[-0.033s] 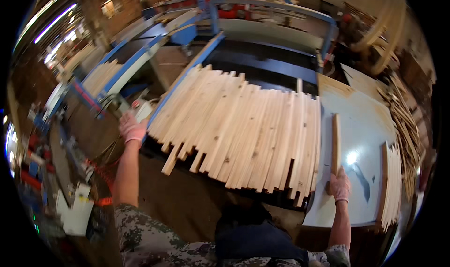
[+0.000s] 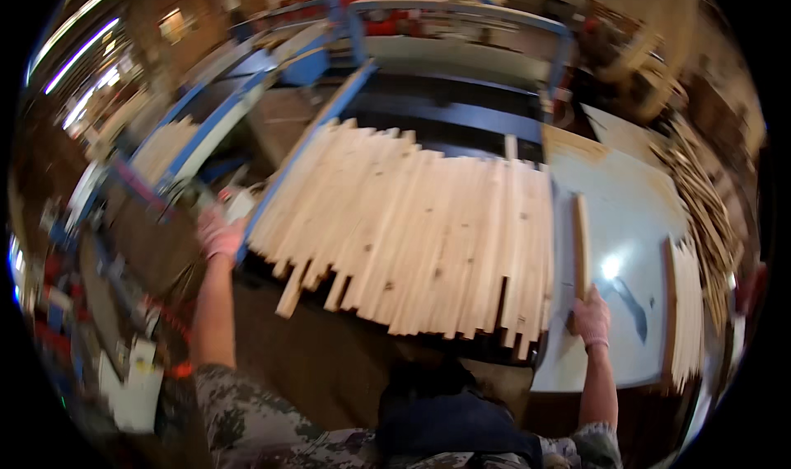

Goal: The person repeatedly picks up stacks of light-colored wooden planks from a metal table and places them onto a conveyor belt. They align the planks and move them in batches throughout the clip.

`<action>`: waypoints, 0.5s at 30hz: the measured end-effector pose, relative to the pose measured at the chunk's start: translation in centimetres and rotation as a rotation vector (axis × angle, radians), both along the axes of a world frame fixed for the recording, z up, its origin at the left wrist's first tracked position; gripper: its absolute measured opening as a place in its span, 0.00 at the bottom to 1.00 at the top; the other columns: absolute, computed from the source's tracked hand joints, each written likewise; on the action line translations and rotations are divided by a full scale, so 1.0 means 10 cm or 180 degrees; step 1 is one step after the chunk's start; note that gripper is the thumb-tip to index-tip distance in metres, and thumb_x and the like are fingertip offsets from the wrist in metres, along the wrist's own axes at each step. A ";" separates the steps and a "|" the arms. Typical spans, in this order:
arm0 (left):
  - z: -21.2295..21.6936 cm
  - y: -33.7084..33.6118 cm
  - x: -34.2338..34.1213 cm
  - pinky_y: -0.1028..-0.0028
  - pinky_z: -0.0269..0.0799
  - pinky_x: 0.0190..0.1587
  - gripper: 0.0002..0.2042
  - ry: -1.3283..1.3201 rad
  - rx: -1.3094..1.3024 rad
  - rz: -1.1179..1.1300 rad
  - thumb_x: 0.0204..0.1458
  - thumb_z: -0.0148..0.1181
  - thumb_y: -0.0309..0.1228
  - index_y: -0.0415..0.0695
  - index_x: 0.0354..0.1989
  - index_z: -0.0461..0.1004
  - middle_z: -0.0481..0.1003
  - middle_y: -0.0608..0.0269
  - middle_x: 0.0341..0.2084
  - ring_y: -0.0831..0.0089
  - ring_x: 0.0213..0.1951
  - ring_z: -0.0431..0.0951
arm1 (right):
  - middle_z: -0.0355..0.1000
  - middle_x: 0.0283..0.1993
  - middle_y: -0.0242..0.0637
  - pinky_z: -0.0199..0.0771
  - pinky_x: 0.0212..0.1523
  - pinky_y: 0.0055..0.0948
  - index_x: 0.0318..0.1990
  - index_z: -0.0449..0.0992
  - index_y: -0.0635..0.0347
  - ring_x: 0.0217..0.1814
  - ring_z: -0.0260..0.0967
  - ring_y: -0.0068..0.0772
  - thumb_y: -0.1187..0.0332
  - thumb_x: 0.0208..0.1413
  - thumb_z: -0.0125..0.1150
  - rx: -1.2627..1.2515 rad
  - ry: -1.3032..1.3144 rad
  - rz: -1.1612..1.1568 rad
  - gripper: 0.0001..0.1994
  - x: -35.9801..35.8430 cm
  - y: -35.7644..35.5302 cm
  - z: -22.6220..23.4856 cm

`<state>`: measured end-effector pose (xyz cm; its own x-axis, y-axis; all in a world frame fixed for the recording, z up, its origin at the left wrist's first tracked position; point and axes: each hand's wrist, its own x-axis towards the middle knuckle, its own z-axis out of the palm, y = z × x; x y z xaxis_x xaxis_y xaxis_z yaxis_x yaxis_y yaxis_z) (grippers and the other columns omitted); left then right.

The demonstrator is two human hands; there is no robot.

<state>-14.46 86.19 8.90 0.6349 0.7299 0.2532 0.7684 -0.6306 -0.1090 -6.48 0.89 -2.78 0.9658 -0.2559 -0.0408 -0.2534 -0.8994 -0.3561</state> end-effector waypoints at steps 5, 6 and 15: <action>0.13 -0.09 0.20 0.53 0.76 0.60 0.26 -0.0832 -0.0706 -0.0941 0.58 0.67 0.37 0.56 0.68 0.76 0.80 0.50 0.60 0.46 0.61 0.80 | 0.82 0.50 0.56 0.79 0.56 0.56 0.57 0.76 0.56 0.55 0.79 0.64 0.55 0.63 0.58 0.0228 0.0083 -0.0136 0.20 -0.07 0.16 0.33; 0.28 -0.42 0.19 0.53 0.75 0.62 0.26 -0.0654 -0.0526 -0.0604 0.59 0.65 0.38 0.57 0.68 0.75 0.80 0.50 0.61 0.45 0.61 0.79 | 0.81 0.52 0.58 0.79 0.58 0.55 0.58 0.75 0.56 0.57 0.79 0.63 0.56 0.64 0.57 0.0062 0.0205 -0.0177 0.21 -0.07 0.13 0.34; -0.42 -0.37 0.55 0.61 0.60 0.75 0.36 -0.1216 -0.0545 -0.0682 0.67 0.63 0.42 0.36 0.78 0.59 0.68 0.45 0.72 0.53 0.72 0.68 | 0.78 0.61 0.54 0.76 0.64 0.51 0.61 0.68 0.61 0.66 0.76 0.57 0.59 0.67 0.57 0.0109 0.0638 -0.0064 0.21 -0.25 -0.02 0.27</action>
<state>-8.99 82.54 4.70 0.6605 0.6443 0.3855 0.5839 -0.7636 0.2758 -8.94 0.68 -0.13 0.9323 -0.2701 -0.2407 -0.3399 -0.8818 -0.3270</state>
